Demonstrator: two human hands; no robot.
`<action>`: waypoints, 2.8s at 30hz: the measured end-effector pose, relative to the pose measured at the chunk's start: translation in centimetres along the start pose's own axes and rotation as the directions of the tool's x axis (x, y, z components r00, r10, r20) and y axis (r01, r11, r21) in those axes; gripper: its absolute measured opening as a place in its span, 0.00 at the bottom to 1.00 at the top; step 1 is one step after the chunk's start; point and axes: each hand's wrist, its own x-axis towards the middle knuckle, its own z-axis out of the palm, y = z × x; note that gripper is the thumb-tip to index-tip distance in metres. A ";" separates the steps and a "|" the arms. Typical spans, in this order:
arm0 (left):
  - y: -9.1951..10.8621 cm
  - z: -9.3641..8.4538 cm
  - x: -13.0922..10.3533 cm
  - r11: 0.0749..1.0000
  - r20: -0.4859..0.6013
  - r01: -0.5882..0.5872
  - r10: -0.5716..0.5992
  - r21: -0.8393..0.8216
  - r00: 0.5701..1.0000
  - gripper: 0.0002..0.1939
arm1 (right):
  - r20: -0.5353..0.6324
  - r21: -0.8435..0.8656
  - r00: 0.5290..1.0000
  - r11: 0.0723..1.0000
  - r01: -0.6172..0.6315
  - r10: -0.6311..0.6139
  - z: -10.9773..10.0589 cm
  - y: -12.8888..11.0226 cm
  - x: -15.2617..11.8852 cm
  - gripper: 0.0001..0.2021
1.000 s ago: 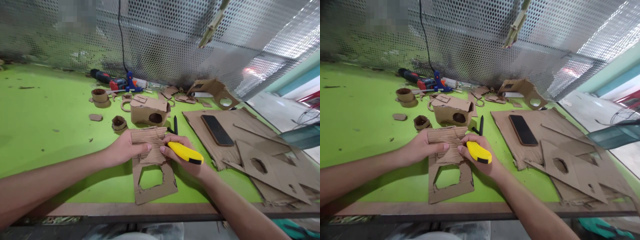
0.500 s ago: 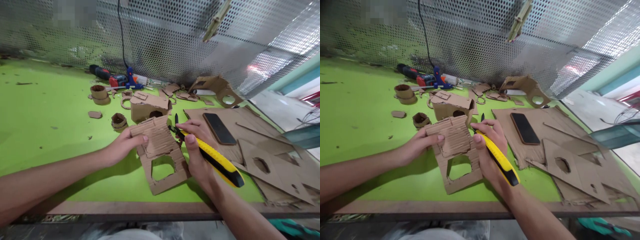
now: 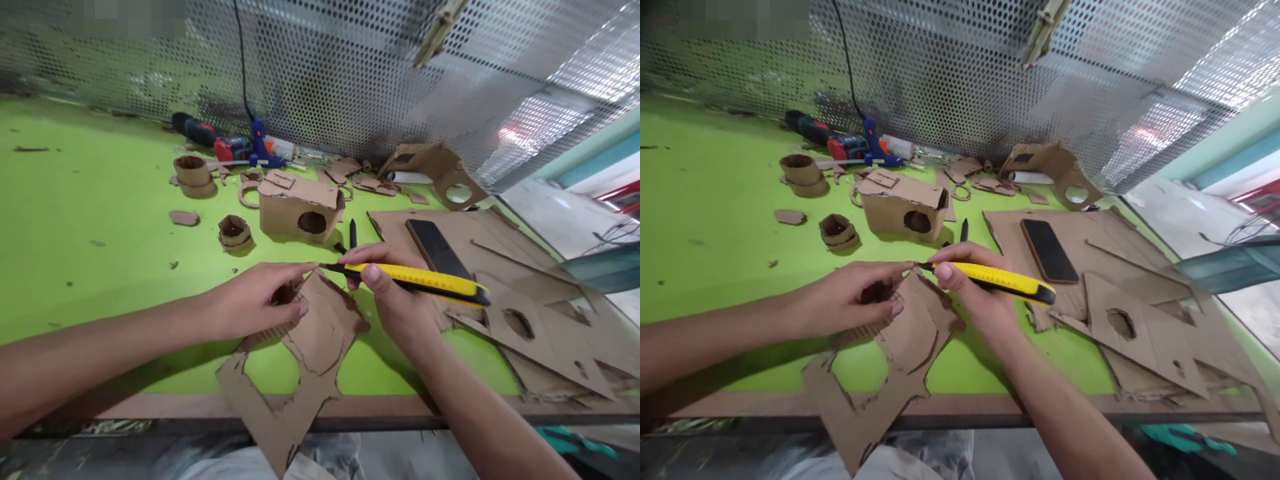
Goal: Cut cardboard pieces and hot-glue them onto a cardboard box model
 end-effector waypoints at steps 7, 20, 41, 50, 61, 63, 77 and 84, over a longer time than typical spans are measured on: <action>-0.6 0.7 -0.3 0.972 0.028 -0.096 0.093 0.215 0.995 0.21 | -0.025 -0.068 0.953 0.951 -0.303 0.302 1.9 -0.7 0.2 0.09; -1.1 0.6 -0.3 0.872 0.056 -0.322 0.325 0.370 0.944 0.09 | -0.030 -0.088 0.949 0.945 -0.315 0.314 2.7 0.2 -0.1 0.07; -0.9 0.4 -0.1 0.823 0.051 -0.362 0.379 0.439 0.924 0.12 | 0.106 -0.185 0.981 0.973 -0.140 0.162 1.2 0.6 -0.3 0.08; -1.1 0.3 0.1 0.845 0.080 -0.334 0.332 0.418 0.940 0.18 | 0.119 -0.135 0.978 0.979 -0.155 0.171 1.4 0.8 -0.3 0.08; -2.0 0.2 0.2 0.844 0.150 -0.296 0.255 0.447 0.955 0.25 | 0.020 -0.286 0.999 0.958 -0.027 0.034 1.0 0.8 -0.3 0.08; -2.0 0.1 0.3 0.847 0.145 -0.300 0.263 0.438 0.954 0.24 | -0.038 -0.292 0.998 0.954 -0.060 0.052 0.8 0.7 0.1 0.08; -1.8 -0.3 0.1 0.900 -0.048 -0.156 0.192 0.408 0.980 0.29 | -0.130 -0.317 0.986 0.947 0.058 -0.104 0.5 1.5 0.3 0.07; -1.9 -0.7 0.5 0.991 -0.232 0.036 -0.065 -0.127 0.971 0.29 | -0.090 -0.380 0.953 0.895 0.236 -0.290 0.4 1.4 0.1 0.07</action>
